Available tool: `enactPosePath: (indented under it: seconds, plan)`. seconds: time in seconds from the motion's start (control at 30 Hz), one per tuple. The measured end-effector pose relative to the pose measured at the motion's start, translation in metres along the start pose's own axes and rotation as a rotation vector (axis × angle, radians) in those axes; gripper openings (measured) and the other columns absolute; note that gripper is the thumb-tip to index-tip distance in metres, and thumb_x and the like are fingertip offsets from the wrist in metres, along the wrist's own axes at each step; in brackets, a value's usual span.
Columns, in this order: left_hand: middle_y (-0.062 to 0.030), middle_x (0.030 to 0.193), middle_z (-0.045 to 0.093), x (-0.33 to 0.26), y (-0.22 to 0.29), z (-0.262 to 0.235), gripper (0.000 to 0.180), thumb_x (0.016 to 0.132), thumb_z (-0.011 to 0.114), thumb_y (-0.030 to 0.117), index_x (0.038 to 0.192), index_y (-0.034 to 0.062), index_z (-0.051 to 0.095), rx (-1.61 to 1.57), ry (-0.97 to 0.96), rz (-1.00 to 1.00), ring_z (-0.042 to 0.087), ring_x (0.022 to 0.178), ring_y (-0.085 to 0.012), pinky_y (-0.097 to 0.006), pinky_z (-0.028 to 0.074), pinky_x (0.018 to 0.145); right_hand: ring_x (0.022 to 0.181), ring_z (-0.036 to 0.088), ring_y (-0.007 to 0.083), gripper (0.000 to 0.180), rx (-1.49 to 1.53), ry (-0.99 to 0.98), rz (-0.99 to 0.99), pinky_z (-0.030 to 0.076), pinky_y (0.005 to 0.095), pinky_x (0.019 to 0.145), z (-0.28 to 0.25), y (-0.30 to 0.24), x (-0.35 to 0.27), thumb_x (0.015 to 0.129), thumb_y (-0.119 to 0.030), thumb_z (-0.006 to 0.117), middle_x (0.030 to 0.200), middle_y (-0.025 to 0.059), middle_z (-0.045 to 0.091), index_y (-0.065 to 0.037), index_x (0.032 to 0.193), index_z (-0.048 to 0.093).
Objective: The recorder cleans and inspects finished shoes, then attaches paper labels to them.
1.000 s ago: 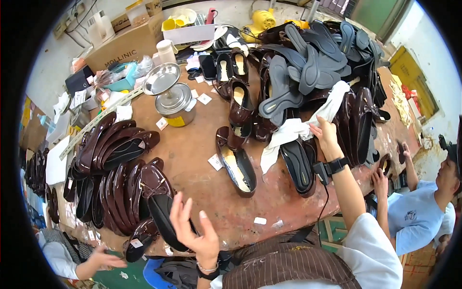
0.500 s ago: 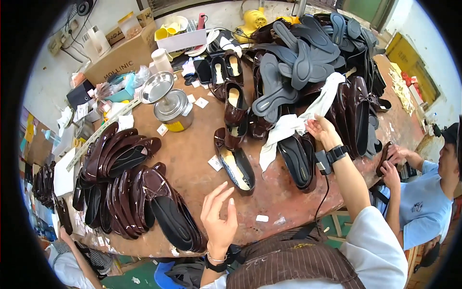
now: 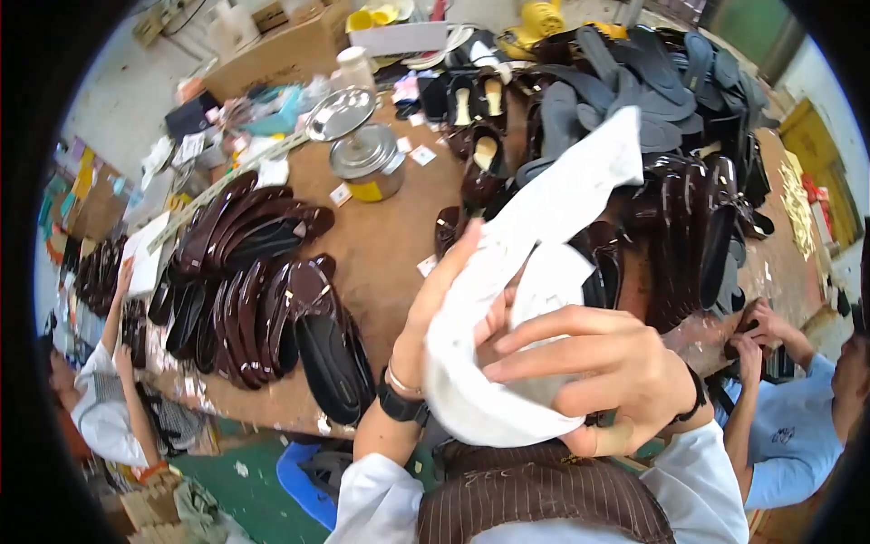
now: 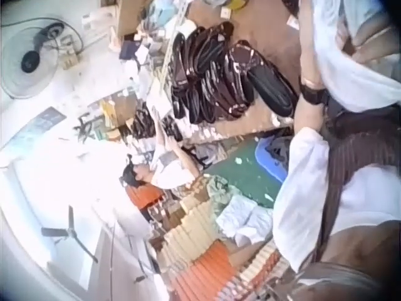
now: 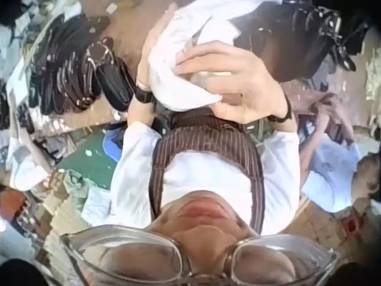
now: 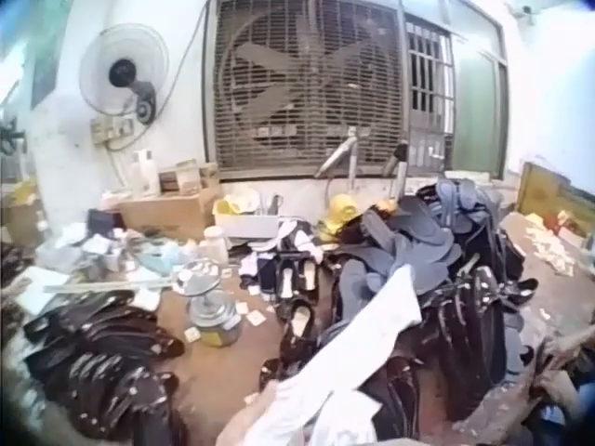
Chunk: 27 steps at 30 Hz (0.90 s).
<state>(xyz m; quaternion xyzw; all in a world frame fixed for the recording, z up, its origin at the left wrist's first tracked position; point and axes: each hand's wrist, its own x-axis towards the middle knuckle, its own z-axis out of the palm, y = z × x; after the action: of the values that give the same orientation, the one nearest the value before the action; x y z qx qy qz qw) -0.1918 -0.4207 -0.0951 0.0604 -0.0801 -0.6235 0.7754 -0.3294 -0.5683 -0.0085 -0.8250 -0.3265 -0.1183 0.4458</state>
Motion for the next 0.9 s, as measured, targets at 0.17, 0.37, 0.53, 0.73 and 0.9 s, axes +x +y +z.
enactPosePath:
  seconds: [0.17, 0.37, 0.53, 0.73, 0.9]
  plan:
    - [-0.0083, 0.113, 0.068, -0.016, 0.021, 0.025, 0.041, 0.103, 0.051, 0.029, 0.126, -0.0035, 0.061, 0.792, 0.344, 0.416, 0.064, 0.102, -0.0138, -0.03, 0.05, 0.093, 0.108, 0.063, 0.0317, 0.015, -0.23, 0.308, 0.244, 0.049, 0.0371, 0.092, -0.008, 0.005, -0.022, 0.071, -0.01, 0.069, 0.12, 0.019, 0.065, 0.002, 0.078, 0.062]
    - [-0.0168, 0.145, 0.049, -0.023, 0.02, 0.075, 0.075, 0.106, 0.024, 0.053, 0.142, -0.011, 0.04, 0.924, 0.259, 0.573, 0.051, 0.129, -0.0256, -0.036, 0.037, 0.111, 0.127, 0.049, 0.0242, 0.052, 0.477, 0.821, 0.907, 0.04, 0.0396, 0.106, 0.038, 0.064, -0.068, 0.102, -0.033, 0.053, 0.14, 0.0169, 0.048, -0.004, 0.142, 0.041]
    - [-0.0106, 0.129, 0.055, -0.017, -0.018, 0.074, 0.058, 0.107, 0.035, 0.044, 0.136, -0.0038, 0.048, 1.35, 0.243, 0.438, 0.052, 0.116, -0.0162, -0.029, 0.04, 0.1, 0.141, 0.034, 0.0312, 0.094, 1.252, 0.593, 0.697, 0.031, 0.0529, 0.112, 0.073, 0.079, -0.056, 0.09, -0.072, 0.045, 0.153, 0.0154, 0.032, -0.01, 0.155, 0.017]
    - [-0.0076, 0.107, 0.064, -0.015, -0.016, 0.047, 0.038, 0.105, 0.046, 0.032, 0.122, 0.0002, 0.06, 1.493, 0.24, 0.278, 0.058, 0.101, -0.0148, -0.031, 0.046, 0.09, 0.131, 0.047, 0.0188, 0.068, 1.024, 0.753, 0.655, 0.039, 0.0371, 0.108, 0.078, 0.069, -0.047, 0.095, -0.028, 0.067, 0.146, 0.0086, 0.045, -0.004, 0.149, 0.034]
    - [-0.0065, 0.104, 0.069, -0.052, 0.004, 0.003, 0.041, 0.105, 0.049, 0.032, 0.122, -0.0031, 0.061, 1.253, 0.499, 0.244, 0.062, 0.098, -0.0135, -0.029, 0.048, 0.09, 0.112, 0.063, 0.0211, 0.036, 1.176, 0.832, 0.681, 0.049, 0.0358, 0.099, 0.054, 0.082, -0.061, 0.095, -0.015, 0.061, 0.122, 0.0113, 0.066, 0.003, 0.126, 0.058]
